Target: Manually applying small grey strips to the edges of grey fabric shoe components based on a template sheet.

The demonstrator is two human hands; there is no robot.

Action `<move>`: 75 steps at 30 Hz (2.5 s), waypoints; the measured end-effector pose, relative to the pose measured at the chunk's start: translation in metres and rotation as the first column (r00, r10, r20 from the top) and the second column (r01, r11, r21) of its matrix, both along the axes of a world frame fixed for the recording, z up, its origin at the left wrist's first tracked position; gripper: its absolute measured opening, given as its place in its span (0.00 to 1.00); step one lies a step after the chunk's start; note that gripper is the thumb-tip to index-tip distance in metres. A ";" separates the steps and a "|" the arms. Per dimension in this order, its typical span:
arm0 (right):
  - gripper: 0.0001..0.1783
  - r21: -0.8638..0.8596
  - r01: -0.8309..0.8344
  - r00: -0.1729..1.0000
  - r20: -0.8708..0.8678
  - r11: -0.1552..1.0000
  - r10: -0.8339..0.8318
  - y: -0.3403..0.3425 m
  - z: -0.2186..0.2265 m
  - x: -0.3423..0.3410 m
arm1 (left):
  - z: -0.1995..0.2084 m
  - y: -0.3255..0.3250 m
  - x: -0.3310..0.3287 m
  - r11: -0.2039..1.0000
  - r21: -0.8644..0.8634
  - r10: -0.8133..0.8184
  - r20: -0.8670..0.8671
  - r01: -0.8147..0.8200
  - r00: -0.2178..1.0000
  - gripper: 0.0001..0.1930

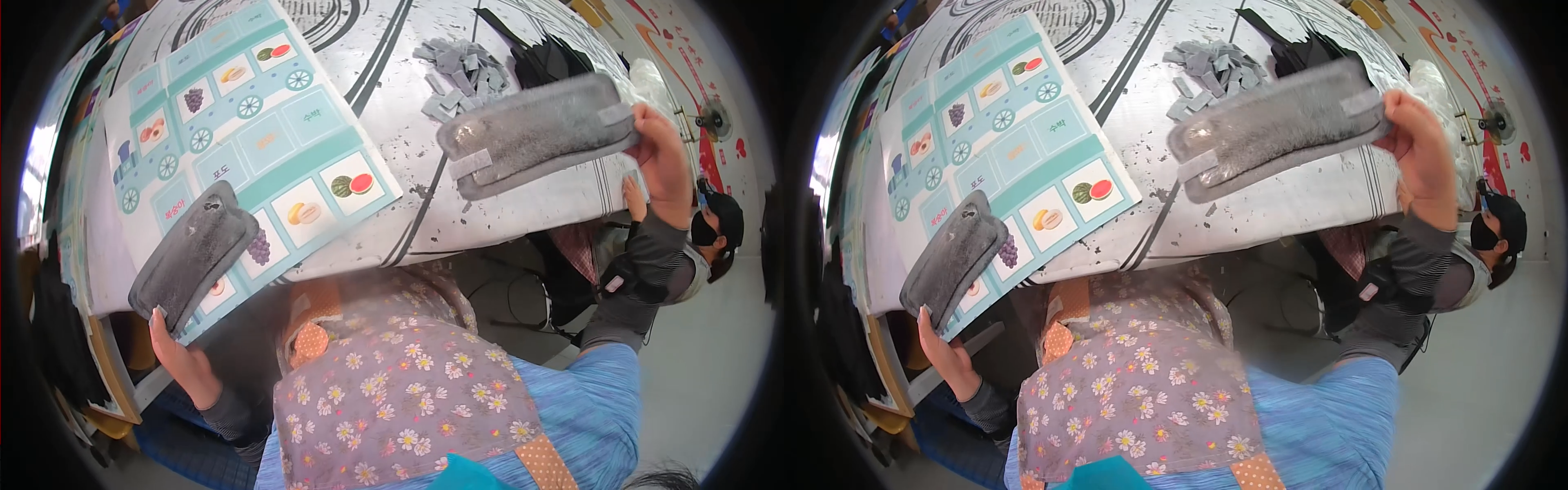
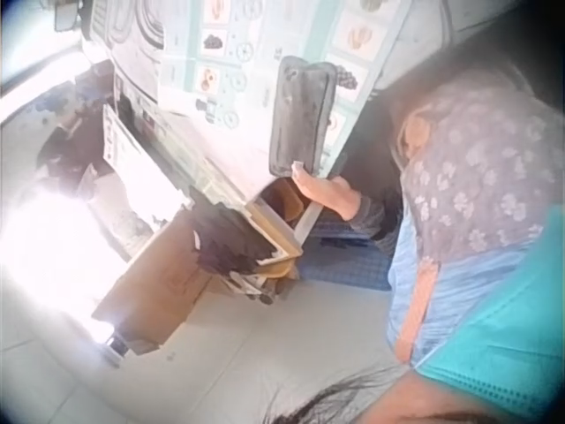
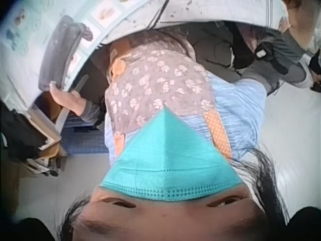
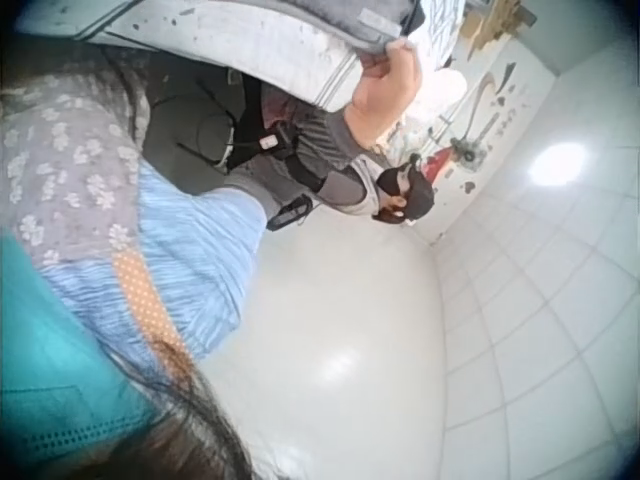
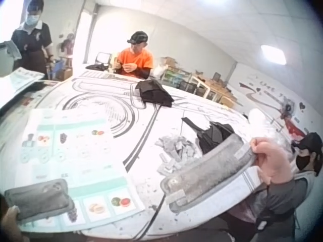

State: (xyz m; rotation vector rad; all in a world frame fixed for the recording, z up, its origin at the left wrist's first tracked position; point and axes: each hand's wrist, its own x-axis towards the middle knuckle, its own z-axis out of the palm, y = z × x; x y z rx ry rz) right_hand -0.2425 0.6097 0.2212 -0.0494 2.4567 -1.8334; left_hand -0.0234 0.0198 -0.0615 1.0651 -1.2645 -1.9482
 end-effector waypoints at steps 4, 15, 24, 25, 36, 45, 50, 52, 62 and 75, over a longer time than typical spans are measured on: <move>0.07 -0.096 0.453 0.881 0.200 0.886 -0.428 0.052 -0.094 0.016 | 0.004 -0.005 0.014 1.000 0.015 -0.024 0.014 0.024 1.000 0.19; 0.11 -0.018 0.667 0.731 0.211 0.745 -0.649 0.178 -0.214 0.044 | 0.006 -0.036 0.019 0.875 0.369 -0.203 -0.307 0.313 0.930 0.21; 0.13 -0.696 0.503 0.842 0.260 0.513 -0.473 0.183 -0.229 0.034 | 0.014 -0.036 0.025 0.745 0.374 -0.271 -0.588 0.553 0.762 0.22; 0.15 -0.726 0.428 0.878 0.193 0.538 -0.438 0.194 -0.236 0.032 | 0.015 -0.031 0.025 0.755 0.372 -0.261 -0.584 0.540 0.769 0.22; 0.11 0.185 0.416 0.726 -0.657 0.890 -0.203 -0.017 -0.150 0.041 | 0.021 0.008 -0.002 0.881 0.414 -0.071 -0.361 0.228 0.930 0.18; 0.12 0.773 -0.202 0.871 -0.139 0.602 0.471 -0.199 -0.154 -0.007 | 0.023 0.020 0.006 1.000 0.002 -0.027 -0.077 0.027 0.997 0.18; 0.16 0.901 -0.025 0.951 -0.112 0.433 0.287 -0.139 -0.183 -0.128 | 0.011 0.018 0.000 0.866 -0.499 0.035 0.114 0.027 0.993 0.22; 0.18 0.910 -0.033 0.968 -0.073 0.412 0.239 -0.137 -0.186 -0.153 | 0.020 0.022 -0.005 0.885 -0.465 0.037 0.107 0.017 0.994 0.25; 0.11 0.846 0.136 0.907 -0.316 0.515 0.279 -0.169 -0.176 -0.144 | 0.021 0.013 0.006 0.995 -0.092 0.033 -0.089 -0.042 0.995 0.23; 0.08 0.593 -0.363 0.410 -0.591 0.719 0.695 -0.330 -0.172 -0.009 | 0.023 0.013 0.010 0.996 -0.007 -0.086 -0.100 0.086 0.991 0.20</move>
